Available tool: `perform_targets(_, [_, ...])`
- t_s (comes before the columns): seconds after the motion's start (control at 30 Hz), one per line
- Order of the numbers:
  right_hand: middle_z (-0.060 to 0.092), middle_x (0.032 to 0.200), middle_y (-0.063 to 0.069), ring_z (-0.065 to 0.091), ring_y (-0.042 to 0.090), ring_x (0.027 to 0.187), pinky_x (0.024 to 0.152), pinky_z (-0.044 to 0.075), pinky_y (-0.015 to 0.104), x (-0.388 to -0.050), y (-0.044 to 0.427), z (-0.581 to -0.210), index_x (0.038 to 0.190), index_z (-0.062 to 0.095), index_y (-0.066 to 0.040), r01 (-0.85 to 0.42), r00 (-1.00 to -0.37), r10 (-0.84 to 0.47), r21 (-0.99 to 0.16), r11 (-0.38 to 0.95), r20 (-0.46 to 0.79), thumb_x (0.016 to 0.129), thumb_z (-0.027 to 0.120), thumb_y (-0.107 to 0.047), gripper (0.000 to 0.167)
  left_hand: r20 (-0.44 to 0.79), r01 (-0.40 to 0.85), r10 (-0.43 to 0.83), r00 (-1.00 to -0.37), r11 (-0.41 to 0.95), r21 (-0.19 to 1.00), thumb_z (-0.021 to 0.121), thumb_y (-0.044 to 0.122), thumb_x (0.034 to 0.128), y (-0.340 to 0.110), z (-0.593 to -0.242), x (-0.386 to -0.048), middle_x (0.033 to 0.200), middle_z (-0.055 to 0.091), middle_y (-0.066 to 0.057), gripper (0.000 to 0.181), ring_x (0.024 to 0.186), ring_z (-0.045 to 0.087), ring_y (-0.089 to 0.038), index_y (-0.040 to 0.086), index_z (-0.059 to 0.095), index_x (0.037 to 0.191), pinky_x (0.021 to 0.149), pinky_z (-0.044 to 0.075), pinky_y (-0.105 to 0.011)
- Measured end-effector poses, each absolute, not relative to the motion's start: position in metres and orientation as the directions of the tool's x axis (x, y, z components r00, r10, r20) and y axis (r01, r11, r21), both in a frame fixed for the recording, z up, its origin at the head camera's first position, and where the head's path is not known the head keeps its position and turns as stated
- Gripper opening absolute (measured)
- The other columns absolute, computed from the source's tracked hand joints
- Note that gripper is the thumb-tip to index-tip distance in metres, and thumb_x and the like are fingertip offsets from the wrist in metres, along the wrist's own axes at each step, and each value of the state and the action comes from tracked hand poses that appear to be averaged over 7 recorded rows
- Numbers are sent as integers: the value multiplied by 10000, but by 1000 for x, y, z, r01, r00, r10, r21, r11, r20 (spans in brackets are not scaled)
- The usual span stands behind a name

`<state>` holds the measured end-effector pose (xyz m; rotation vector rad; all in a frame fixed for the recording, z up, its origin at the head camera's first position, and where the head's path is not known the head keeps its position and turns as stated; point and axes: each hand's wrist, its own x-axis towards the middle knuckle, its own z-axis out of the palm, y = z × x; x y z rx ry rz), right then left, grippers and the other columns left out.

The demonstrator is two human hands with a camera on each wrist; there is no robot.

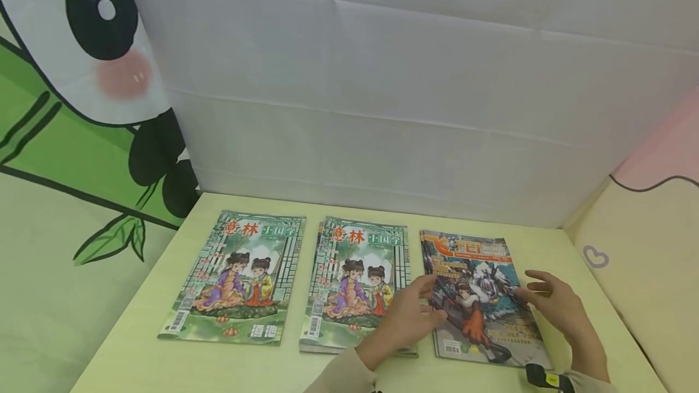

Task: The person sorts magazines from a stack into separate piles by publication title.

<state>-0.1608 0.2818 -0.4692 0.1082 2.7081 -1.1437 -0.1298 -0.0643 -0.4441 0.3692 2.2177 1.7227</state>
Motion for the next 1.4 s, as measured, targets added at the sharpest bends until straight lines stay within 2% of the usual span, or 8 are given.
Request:
perform_targets(0.1, [622,1437,405,623,598,1310,980,575,704,-162,277,-468,1611,441,84,107,-989,5,-687,718,-148,1130,675,-325,673,-72,18,351,-934,245,969,817,79,984,-75,-438,-132,1519,621,-282,695,1235,727,-465,39,529,1616,961,658,-394])
perform_targets(0.37, [659,1411,374,653,582,1277,956,592,695,-161,259,-458,1606,474,62,36,-999,5,-702,711,-47,1134,672,-298,626,-46,41,323,-945,258,965,759,99,1025,-112,-424,-140,1525,619,-243,665,1240,717,-423,35,504,1635,975,646,-392])
perform_targets(0.6, [666,1385,385,669,600,1236,946,610,677,-158,235,-440,1587,506,50,-25,-999,-2,-693,720,34,1123,694,-231,575,14,96,273,-962,289,952,726,123,1068,-154,-419,-147,1529,610,-272,617,1308,663,-488,8,499,1630,1009,631,-502])
perform_targets(0.7, [665,1389,383,682,590,1218,947,615,667,-157,221,-431,1592,512,35,-52,-998,-15,-693,719,60,1116,704,-198,564,45,118,224,-974,323,939,729,97,1063,-175,-417,-150,1510,625,-274,606,1296,664,-488,-9,508,1618,999,634,-507])
perform_targets(0.97, [707,1349,330,724,503,1178,950,637,570,-154,189,-420,1573,549,13,-114,-993,-53,-682,722,110,1096,731,-174,543,63,94,95,-994,380,920,760,69,1038,-219,-404,-153,1477,651,-264,595,1329,649,-474,-36,539,1580,1045,617,-519])
perform_targets(1.1, [745,1288,274,753,430,1117,909,648,418,-153,174,-418,1540,593,1,-165,-984,-75,-679,716,161,1082,752,-166,513,54,71,56,-997,383,921,752,63,1049,-236,-394,-151,1493,650,-253,596,1357,639,-456,-9,532,1598,1080,598,-531])
perform_targets(1.2, [766,1249,231,765,393,1085,886,644,384,-153,163,-417,1524,611,-4,-206,-975,-93,-679,705,200,1074,761,-157,498,41,48,25,-999,406,913,742,55,1055,-248,-389,-149,1502,647,-251,601,1378,628,-451,2,523,1611,1091,590,-539])
perform_targets(1.4, [775,1241,179,770,356,1065,888,645,503,-150,142,-417,1536,611,-38,-243,-966,-108,-697,674,233,1086,743,-159,485,14,9,-8,-1000,420,907,718,64,1076,-260,-385,-149,1511,634,-274,586,1377,625,-468,-32,500,1611,1070,594,-570])
